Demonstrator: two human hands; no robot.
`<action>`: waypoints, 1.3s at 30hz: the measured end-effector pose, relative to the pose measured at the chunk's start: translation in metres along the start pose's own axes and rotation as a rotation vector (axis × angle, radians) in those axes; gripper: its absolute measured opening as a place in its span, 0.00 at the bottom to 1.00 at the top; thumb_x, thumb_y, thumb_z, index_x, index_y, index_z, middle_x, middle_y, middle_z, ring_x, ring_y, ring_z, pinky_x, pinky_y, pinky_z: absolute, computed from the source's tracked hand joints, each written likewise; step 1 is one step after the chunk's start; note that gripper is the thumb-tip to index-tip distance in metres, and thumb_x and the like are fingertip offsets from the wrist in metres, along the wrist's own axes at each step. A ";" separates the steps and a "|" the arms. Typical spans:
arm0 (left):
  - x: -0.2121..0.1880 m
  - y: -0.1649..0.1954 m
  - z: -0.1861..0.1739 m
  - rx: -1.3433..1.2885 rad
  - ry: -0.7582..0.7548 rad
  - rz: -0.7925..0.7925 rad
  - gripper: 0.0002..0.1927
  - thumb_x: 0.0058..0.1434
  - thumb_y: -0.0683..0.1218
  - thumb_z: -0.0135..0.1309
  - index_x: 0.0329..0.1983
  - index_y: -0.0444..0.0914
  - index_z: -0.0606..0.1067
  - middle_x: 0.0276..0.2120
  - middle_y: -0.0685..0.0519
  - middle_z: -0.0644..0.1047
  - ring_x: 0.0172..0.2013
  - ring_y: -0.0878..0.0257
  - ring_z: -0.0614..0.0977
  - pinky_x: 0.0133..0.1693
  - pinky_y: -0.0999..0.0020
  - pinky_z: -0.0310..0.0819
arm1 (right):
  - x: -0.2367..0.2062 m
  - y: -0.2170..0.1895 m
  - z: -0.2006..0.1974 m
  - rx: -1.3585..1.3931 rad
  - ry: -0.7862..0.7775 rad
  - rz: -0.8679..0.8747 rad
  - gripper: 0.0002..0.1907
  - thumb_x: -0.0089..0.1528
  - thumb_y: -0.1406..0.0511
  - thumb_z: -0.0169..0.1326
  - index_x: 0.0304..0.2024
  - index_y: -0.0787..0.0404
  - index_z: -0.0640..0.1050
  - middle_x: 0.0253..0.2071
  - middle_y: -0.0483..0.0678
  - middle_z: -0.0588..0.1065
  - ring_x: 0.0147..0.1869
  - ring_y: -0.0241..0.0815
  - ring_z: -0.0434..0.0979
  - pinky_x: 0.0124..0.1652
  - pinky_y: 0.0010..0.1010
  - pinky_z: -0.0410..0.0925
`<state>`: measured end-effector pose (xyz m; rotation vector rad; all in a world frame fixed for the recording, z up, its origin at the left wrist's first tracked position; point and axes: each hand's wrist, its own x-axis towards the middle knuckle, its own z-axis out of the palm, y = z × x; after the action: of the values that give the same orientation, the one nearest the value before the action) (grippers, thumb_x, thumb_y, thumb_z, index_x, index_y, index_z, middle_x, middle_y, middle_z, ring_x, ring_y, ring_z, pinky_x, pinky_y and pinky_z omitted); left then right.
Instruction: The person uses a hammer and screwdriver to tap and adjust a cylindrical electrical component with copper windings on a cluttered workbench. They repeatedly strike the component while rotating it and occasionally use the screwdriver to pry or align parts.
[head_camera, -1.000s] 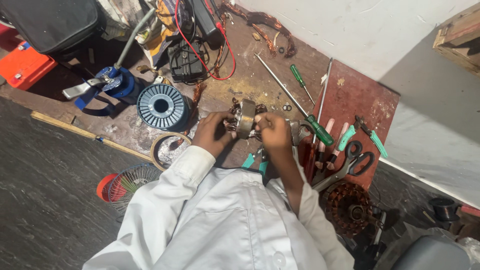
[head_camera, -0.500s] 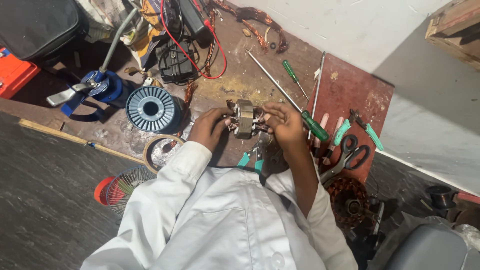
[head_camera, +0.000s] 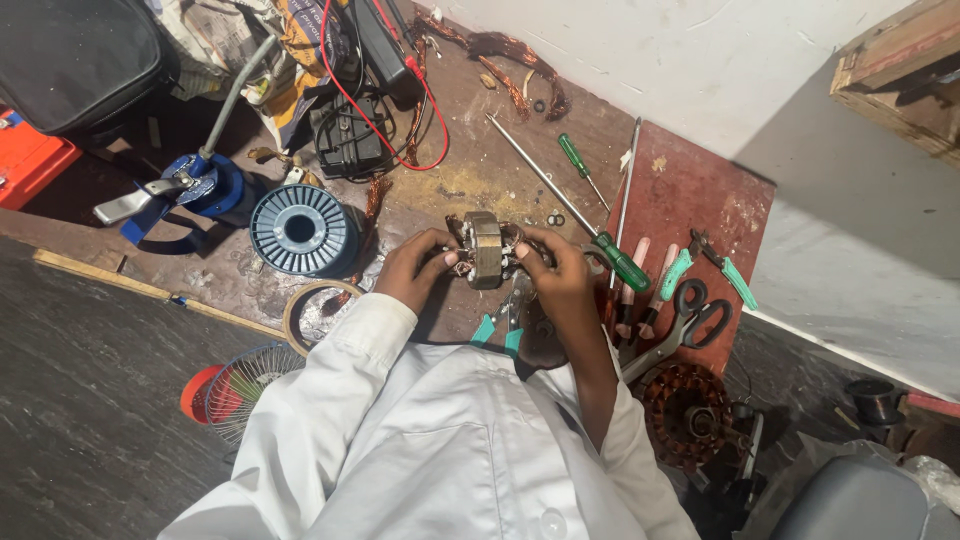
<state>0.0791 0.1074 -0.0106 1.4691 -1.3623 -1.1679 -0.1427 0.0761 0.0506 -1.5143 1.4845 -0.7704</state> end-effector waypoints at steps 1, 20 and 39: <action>0.000 -0.001 0.000 -0.001 0.005 0.010 0.08 0.65 0.44 0.56 0.45 0.36 0.76 0.41 0.48 0.82 0.43 0.56 0.84 0.47 0.65 0.75 | -0.001 -0.002 0.001 0.042 -0.019 0.022 0.20 0.62 0.62 0.59 0.55 0.63 0.79 0.40 0.47 0.81 0.40 0.34 0.79 0.40 0.25 0.70; 0.006 -0.013 0.008 -0.045 0.018 0.001 0.09 0.63 0.42 0.58 0.45 0.36 0.77 0.39 0.49 0.82 0.39 0.61 0.82 0.45 0.67 0.74 | 0.005 0.002 -0.001 0.126 -0.028 0.052 0.17 0.62 0.65 0.61 0.51 0.68 0.81 0.38 0.49 0.82 0.40 0.35 0.80 0.41 0.24 0.71; 0.001 -0.002 0.018 0.142 0.211 0.093 0.10 0.68 0.46 0.52 0.49 0.40 0.78 0.44 0.43 0.81 0.46 0.45 0.82 0.47 0.57 0.75 | 0.007 -0.029 -0.006 -0.369 -0.080 -0.373 0.11 0.59 0.70 0.58 0.45 0.62 0.81 0.52 0.53 0.76 0.57 0.55 0.77 0.56 0.41 0.67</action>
<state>0.0623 0.1074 -0.0170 1.5627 -1.3729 -0.8457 -0.1340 0.0663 0.0785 -2.1166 1.3512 -0.6583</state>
